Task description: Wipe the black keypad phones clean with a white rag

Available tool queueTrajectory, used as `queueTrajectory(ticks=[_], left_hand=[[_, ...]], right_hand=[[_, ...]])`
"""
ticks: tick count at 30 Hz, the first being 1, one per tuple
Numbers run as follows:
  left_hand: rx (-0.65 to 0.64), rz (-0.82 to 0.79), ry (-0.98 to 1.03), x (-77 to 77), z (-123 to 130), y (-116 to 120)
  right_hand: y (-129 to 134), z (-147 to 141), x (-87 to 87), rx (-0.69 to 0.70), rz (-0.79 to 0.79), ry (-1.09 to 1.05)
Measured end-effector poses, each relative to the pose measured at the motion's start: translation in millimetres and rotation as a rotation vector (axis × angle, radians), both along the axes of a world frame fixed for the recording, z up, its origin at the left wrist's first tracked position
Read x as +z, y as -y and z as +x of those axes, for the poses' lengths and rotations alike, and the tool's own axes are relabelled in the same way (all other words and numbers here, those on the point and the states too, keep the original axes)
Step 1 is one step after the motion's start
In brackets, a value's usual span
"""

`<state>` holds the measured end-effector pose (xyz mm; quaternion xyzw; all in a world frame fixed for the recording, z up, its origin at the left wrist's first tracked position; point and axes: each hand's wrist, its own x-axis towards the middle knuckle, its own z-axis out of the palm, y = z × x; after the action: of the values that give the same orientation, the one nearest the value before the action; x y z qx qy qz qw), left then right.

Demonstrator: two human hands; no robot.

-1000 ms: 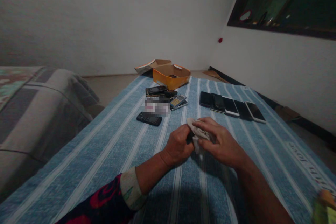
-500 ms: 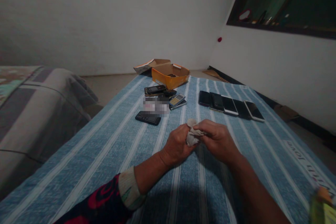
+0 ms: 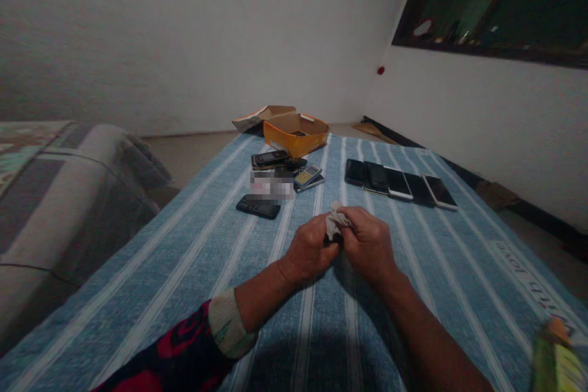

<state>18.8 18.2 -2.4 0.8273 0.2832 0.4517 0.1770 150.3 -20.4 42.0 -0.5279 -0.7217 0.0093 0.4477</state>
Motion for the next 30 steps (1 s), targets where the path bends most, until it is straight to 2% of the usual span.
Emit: queueTrajectory(ticks=[7,12,15,17,20,23,26,30], left_hand=[[-0.017,-0.002,-0.07,0.2,-1.0,2.6],[0.007,-0.003,-0.059,-0.6,-1.1,3.7],[0.022,0.017,-0.061,-0.9,-1.1,3.4],[0.011,0.027,-0.055,-0.4,-1.3,3.4],[-0.028,0.023,-0.037,0.9,-1.5,3.5],[-0.061,0.036,-0.003,0.9,-1.4,2.9],[-0.061,0.059,0.03,-0.6,-1.1,1.8],[-0.044,0.062,0.038,-2.3,-0.8,1.4]], right_hand=[[-6.0,7.5,-2.6,-0.091,0.003,-0.045],[-13.4,27.4,1.8,-0.157,-0.096,-0.325],[-12.6,33.2,9.0,-0.137,-0.172,-0.481],[-9.0,34.6,14.8,-0.049,-0.256,-0.522],[-1.2,34.4,23.9,0.157,-0.365,-0.422],[4.5,31.0,29.3,0.319,-0.364,-0.156],[5.2,24.7,26.5,0.302,-0.256,0.048],[2.4,15.1,14.8,0.19,-0.116,0.126]])
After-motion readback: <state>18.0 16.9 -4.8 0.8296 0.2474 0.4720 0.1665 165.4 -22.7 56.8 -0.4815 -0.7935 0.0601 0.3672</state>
